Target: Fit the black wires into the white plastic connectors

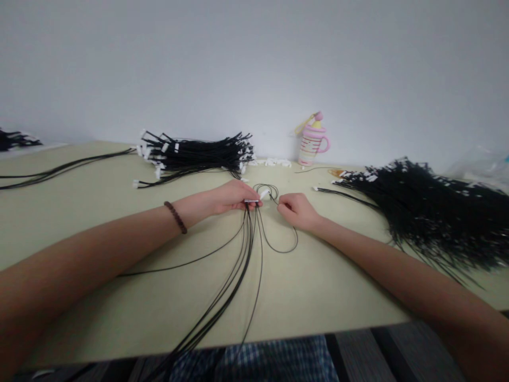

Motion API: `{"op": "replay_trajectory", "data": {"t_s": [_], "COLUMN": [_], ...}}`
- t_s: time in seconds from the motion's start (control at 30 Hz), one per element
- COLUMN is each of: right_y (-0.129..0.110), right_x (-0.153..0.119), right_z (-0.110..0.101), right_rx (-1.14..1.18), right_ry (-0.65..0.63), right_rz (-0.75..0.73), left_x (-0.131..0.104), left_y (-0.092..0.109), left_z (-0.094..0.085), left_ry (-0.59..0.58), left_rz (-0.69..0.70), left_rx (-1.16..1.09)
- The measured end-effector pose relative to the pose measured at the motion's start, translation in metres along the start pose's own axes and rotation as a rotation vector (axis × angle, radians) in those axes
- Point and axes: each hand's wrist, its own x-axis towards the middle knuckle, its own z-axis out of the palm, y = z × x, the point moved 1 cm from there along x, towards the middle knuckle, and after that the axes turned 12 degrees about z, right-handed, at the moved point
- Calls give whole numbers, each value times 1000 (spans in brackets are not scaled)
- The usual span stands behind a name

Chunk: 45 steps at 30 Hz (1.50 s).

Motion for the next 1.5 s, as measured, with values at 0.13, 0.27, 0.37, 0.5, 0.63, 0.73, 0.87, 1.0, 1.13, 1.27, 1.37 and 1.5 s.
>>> {"op": "replay_trajectory", "data": {"t_s": [0.13, 0.27, 0.37, 0.5, 0.63, 0.73, 0.87, 1.0, 1.13, 1.27, 1.37, 1.5], "right_y": [-1, -1, -2, -1, 0, 2, 4, 5, 4, 3, 4, 4], "right_x": [0, -2, -2, -2, -1, 0, 1, 1, 1, 1, 2, 2], "right_z": [0, -1, -3, -4, -3, 0, 3, 4, 3, 2, 2, 3], "right_rx": [23, 73, 143, 226, 257, 237, 208, 195, 192, 177, 157, 140], "right_ry": [-4, 6, 31, 18, 22, 31, 37, 21, 0, -1, 3, 6], "right_rz": [-13, -20, 5, 98, 137, 105, 95, 89, 81, 76, 82, 94], "left_x": [0, -1, -1, 0, 1, 0, -1, -1, -1, -2, -2, -1], "left_y": [0, 0, -1, -3, -4, -4, -5, -5, -4, -4, -4, -4], "left_z": [1, 2, 1, -1, -2, -2, -3, -3, -3, -2, -2, -2], "left_ry": [-4, 1, 3, -10, -15, -26, -33, -51, -53, -59, -60, -56], "left_rz": [13, 11, 3, 15, 17, 25, 32, 58, 66, 81, 88, 88], "left_rx": [-4, 6, 24, 38, 44, 63, 73, 114, 149, 182, 179, 161]}}
